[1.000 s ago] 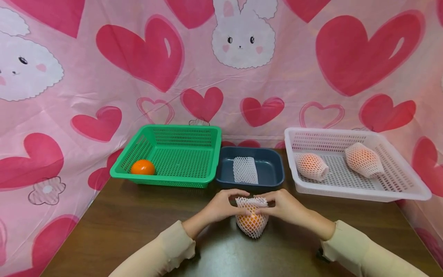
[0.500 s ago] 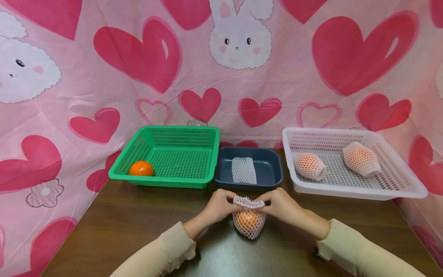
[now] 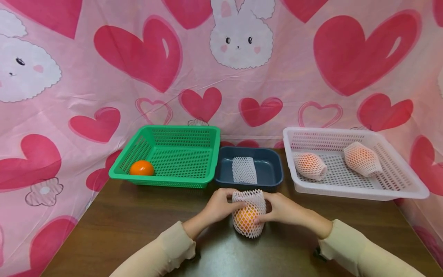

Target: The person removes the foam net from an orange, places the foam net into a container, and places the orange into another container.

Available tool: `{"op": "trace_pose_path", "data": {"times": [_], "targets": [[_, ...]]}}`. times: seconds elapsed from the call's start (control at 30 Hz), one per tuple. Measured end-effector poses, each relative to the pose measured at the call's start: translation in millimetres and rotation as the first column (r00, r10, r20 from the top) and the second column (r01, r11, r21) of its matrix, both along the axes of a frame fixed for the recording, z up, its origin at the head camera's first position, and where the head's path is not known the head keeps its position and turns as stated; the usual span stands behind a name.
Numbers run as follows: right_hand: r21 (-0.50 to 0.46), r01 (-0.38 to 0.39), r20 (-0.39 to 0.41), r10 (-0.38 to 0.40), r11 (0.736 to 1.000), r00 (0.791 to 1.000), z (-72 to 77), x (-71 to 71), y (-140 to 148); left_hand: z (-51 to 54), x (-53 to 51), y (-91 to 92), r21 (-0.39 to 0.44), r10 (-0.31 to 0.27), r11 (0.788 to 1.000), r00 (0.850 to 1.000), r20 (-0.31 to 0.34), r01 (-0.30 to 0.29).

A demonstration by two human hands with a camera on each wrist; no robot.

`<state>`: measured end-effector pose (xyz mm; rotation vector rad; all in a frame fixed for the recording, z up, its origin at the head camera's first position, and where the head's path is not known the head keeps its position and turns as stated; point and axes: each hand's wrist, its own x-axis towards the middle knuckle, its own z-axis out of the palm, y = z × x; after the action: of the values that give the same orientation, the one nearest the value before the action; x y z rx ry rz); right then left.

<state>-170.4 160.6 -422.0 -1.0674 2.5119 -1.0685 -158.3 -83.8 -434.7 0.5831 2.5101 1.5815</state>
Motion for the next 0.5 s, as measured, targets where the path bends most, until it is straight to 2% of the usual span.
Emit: {"op": "trace_pose_path", "data": {"times": [0.13,0.2,0.3,0.5], "targets": [[-0.016,-0.035,0.067,0.036,0.999,0.997,-4.0,-0.2,1.4,-0.9,-0.5,-1.4,-0.037,-0.049,0.998,0.993,0.105,0.053],[-0.025,-0.041,0.075,0.043,0.999,0.996,-4.2,-0.2,0.9,-1.1,-0.3,-1.5,-0.049,-0.064,0.996,0.987,0.148,0.072],[-0.032,-0.04,0.069,0.042,0.999,0.997,-2.9,-0.2,0.2,-0.9,-0.2,-1.3,-0.04,-0.067,0.996,0.984,0.166,0.075],[-0.046,-0.038,0.067,0.041,0.998,0.997,-0.4,-1.2,-2.8,0.7,1.1,-1.6,0.012,-0.012,1.0,0.99,0.14,0.011]]}}
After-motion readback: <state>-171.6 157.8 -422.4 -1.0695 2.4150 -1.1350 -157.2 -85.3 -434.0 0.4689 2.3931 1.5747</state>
